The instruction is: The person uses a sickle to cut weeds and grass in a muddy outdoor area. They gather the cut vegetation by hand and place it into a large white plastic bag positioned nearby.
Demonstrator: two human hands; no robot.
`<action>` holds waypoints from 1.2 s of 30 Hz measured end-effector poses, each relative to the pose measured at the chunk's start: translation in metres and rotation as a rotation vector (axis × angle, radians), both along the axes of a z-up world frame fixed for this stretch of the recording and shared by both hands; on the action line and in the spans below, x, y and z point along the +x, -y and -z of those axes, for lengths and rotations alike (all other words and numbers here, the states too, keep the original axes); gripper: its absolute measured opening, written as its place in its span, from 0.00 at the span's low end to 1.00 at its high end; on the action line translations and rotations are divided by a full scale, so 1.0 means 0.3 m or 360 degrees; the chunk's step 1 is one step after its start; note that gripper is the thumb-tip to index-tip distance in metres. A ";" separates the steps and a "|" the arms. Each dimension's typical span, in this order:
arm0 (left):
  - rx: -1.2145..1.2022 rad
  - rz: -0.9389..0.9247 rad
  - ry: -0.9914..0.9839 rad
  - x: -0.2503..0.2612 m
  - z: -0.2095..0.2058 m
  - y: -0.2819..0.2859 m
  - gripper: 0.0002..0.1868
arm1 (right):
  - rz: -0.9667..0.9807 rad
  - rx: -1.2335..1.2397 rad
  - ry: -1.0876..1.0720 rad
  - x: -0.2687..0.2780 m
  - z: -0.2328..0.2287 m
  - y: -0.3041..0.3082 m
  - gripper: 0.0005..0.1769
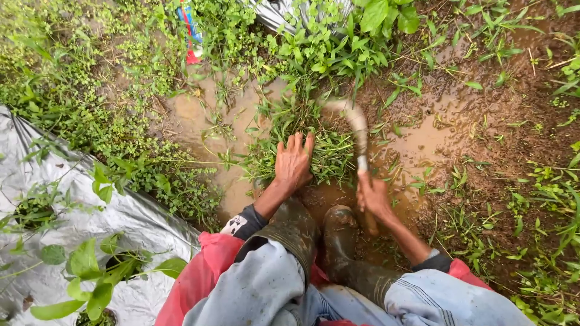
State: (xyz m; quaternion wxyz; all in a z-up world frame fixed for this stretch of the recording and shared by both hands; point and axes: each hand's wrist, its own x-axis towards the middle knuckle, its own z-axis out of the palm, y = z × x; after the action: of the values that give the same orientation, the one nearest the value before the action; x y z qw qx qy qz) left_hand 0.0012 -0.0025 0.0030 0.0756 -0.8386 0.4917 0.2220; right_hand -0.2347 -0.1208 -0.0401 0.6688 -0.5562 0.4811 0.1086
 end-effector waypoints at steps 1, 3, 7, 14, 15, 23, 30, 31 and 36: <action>-0.0005 0.0039 0.0052 0.000 -0.022 0.005 0.58 | 0.0183 -0.0065 0.0060 0.026 -0.002 0.015 0.33; -0.0008 0.0070 0.0103 -0.005 -0.044 0.006 0.59 | 0.0358 -0.0127 0.0118 0.050 -0.004 0.021 0.34; -0.0030 0.0090 0.0117 0.006 -0.037 0.008 0.59 | 0.0118 -0.0023 0.0102 0.039 -0.014 0.032 0.33; -0.0053 0.0095 0.0118 -0.002 -0.002 0.001 0.62 | 0.0111 -0.0101 0.0068 0.096 -0.017 0.015 0.38; -0.0052 0.0097 0.0132 -0.003 -0.008 -0.003 0.62 | 0.0114 -0.0100 0.0082 0.068 -0.014 0.008 0.38; -0.0104 0.0067 0.0109 -0.007 0.026 -0.014 0.65 | 0.0272 -0.0030 0.0131 0.135 -0.020 0.050 0.36; -0.0029 0.0029 0.0033 0.000 0.001 -0.005 0.63 | 0.0080 0.0107 -0.0020 0.106 -0.056 0.065 0.30; -0.0019 0.0023 0.0020 -0.001 -0.008 -0.003 0.62 | 0.0167 0.0089 0.0005 0.137 -0.080 0.071 0.31; -0.0018 0.0034 0.0043 -0.004 -0.010 -0.001 0.63 | -0.0131 0.0058 0.0026 0.123 -0.006 0.082 0.34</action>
State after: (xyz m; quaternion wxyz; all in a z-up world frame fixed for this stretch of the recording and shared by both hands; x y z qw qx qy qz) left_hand -0.0001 -0.0020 0.0058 0.0796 -0.8366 0.5008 0.2070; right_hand -0.1979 -0.1455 -0.0383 0.6776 -0.5641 0.4505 0.1402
